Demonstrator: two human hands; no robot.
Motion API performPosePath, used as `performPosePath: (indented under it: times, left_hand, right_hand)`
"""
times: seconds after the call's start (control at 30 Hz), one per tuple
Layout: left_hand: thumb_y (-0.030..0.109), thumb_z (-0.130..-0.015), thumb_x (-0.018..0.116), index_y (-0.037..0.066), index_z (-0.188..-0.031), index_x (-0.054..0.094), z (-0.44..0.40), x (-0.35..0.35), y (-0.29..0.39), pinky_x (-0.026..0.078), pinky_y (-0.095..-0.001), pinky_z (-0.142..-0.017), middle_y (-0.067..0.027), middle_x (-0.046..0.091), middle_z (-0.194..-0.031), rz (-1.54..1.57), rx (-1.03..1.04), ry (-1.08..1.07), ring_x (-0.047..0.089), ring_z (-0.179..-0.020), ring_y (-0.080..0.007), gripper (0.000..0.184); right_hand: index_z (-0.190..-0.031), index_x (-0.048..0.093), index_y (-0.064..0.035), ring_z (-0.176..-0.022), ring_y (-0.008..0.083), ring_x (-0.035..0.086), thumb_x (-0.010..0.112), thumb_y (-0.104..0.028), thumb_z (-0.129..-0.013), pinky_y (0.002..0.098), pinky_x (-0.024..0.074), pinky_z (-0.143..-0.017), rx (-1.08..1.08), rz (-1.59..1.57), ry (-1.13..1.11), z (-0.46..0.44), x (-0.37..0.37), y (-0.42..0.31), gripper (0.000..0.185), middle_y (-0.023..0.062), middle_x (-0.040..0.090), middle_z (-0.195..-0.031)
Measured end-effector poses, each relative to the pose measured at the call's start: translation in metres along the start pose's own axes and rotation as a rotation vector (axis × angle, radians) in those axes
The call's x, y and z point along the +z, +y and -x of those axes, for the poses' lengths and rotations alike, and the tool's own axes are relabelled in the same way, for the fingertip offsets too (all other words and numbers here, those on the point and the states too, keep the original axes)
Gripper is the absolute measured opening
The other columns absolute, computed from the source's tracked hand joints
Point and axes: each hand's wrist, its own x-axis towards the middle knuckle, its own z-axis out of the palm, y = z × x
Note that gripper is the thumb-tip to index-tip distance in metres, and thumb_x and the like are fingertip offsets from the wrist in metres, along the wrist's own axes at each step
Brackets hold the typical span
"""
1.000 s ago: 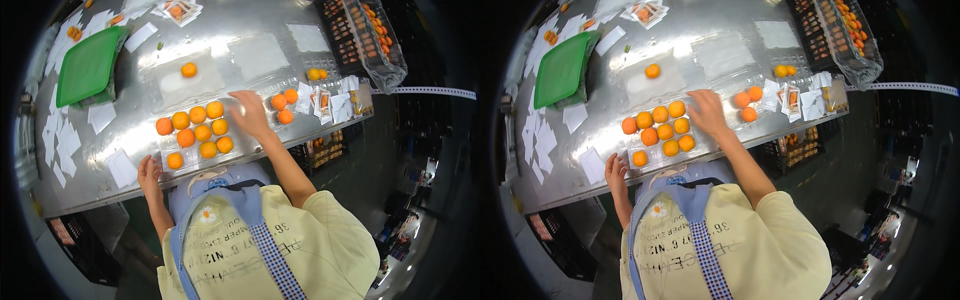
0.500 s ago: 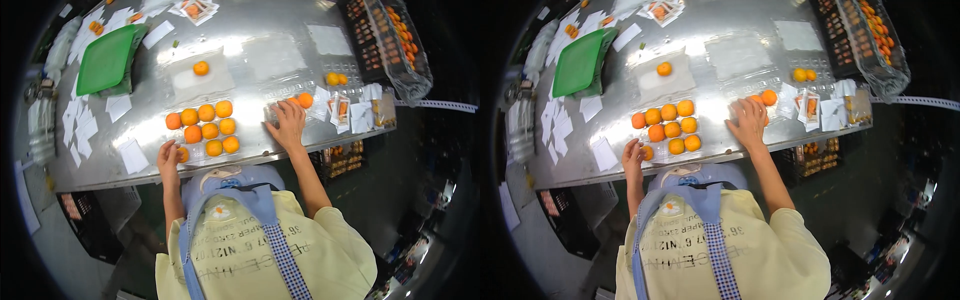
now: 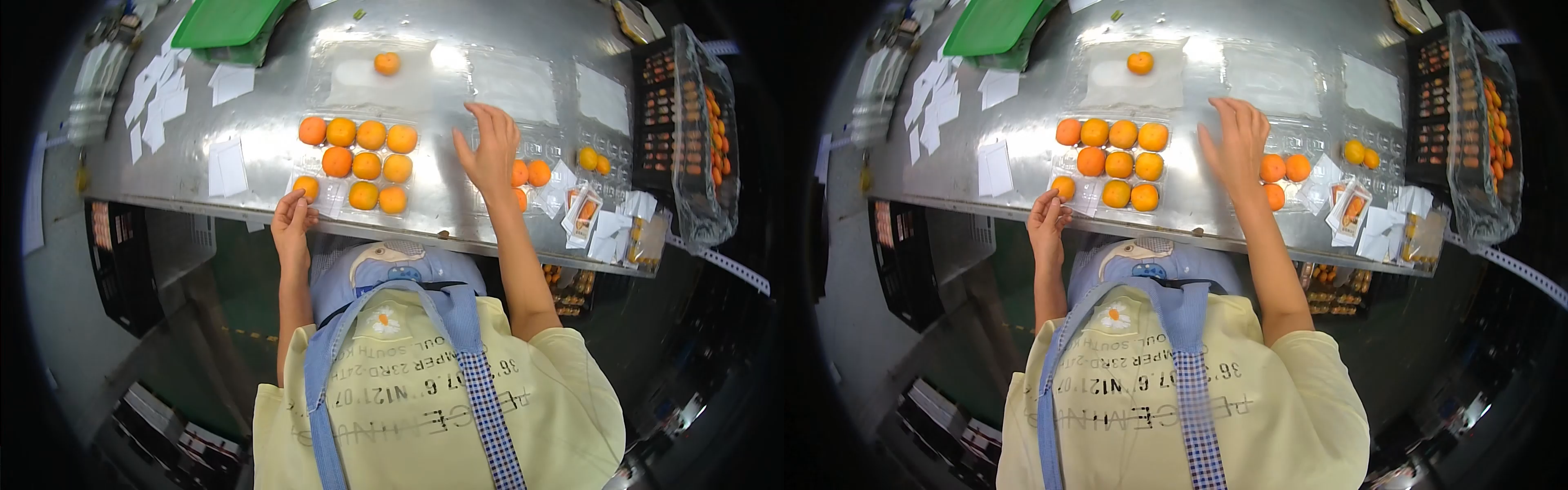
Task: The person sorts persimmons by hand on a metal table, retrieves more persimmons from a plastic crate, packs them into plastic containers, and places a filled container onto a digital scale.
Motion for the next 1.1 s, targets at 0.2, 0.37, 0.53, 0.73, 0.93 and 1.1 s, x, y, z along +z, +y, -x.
performPosePath:
  times: [0.2,0.37,0.53,0.73,0.93,1.1]
  left_hand:
    - [0.011,-0.090,0.057,0.002,-0.107,0.058,0.036,-0.015,-0.023,0.048,-0.0202,-0.061,-0.0054,0.064,-0.090,0.085,0.012,0.161,0.059,-0.071,-0.0084,0.019]
    - [0.010,-0.090,0.057,0.003,-0.109,0.057,0.057,-0.023,-0.032,0.048,-0.0197,-0.060,-0.0049,0.063,-0.093,0.101,0.007,0.230,0.059,-0.072,-0.0084,0.020]
    - [0.010,-0.090,0.057,0.003,-0.107,0.059,0.046,-0.030,-0.029,0.046,-0.0194,-0.063,-0.0037,0.063,-0.093,-0.064,0.105,0.266,0.057,-0.075,-0.0071,0.018]
    - [0.007,-0.087,0.056,0.003,-0.103,0.062,-0.006,-0.025,-0.009,0.045,-0.0249,-0.070,-0.0056,0.062,-0.092,-0.419,0.291,0.209,0.056,-0.084,-0.0133,0.017]
    - [0.006,-0.087,0.055,0.004,-0.104,0.061,-0.032,-0.010,0.008,0.045,-0.0257,-0.072,-0.0055,0.061,-0.094,-0.411,0.338,0.092,0.056,-0.085,-0.0131,0.018]
    - [0.010,-0.088,0.055,0.004,-0.107,0.061,-0.037,-0.015,0.003,0.044,-0.0269,-0.082,-0.0052,0.062,-0.101,-0.420,0.266,0.050,0.056,-0.093,-0.0145,0.021]
  right_hand:
    - [-0.111,0.058,-0.0088,-0.104,0.0275,0.049,0.067,-0.012,-0.073,0.0382,0.0366,-0.089,-0.123,-0.192,-0.044,-0.052,0.040,-0.007,0.040,0.0089,0.055,-0.111]
    - [-0.108,0.059,-0.0072,-0.102,0.0282,0.053,0.065,-0.011,-0.075,0.0370,0.0403,-0.088,-0.143,-0.302,-0.074,-0.056,0.044,-0.026,0.033,0.0106,0.058,-0.107]
    - [-0.105,0.060,-0.0056,-0.100,0.0298,0.054,0.063,-0.008,-0.076,0.0371,0.0419,-0.088,-0.081,-0.342,-0.108,-0.016,0.035,-0.022,0.029,0.0124,0.059,-0.105]
    - [-0.104,0.060,-0.0027,-0.092,0.0287,0.056,0.061,-0.003,-0.075,0.0361,0.0440,-0.083,0.139,-0.310,-0.136,0.048,0.002,-0.006,0.029,0.0128,0.059,-0.101]
    - [-0.101,0.061,-0.0011,-0.084,0.0241,0.058,0.058,0.001,-0.078,0.0321,0.0459,-0.078,0.320,-0.277,-0.113,0.094,-0.017,-0.014,0.024,0.0131,0.060,-0.096]
    - [-0.098,0.063,-0.0007,-0.079,0.0229,0.059,0.057,0.003,-0.078,0.0306,0.0474,-0.073,0.358,-0.302,-0.083,0.112,-0.013,-0.045,0.021,0.0124,0.061,-0.092]
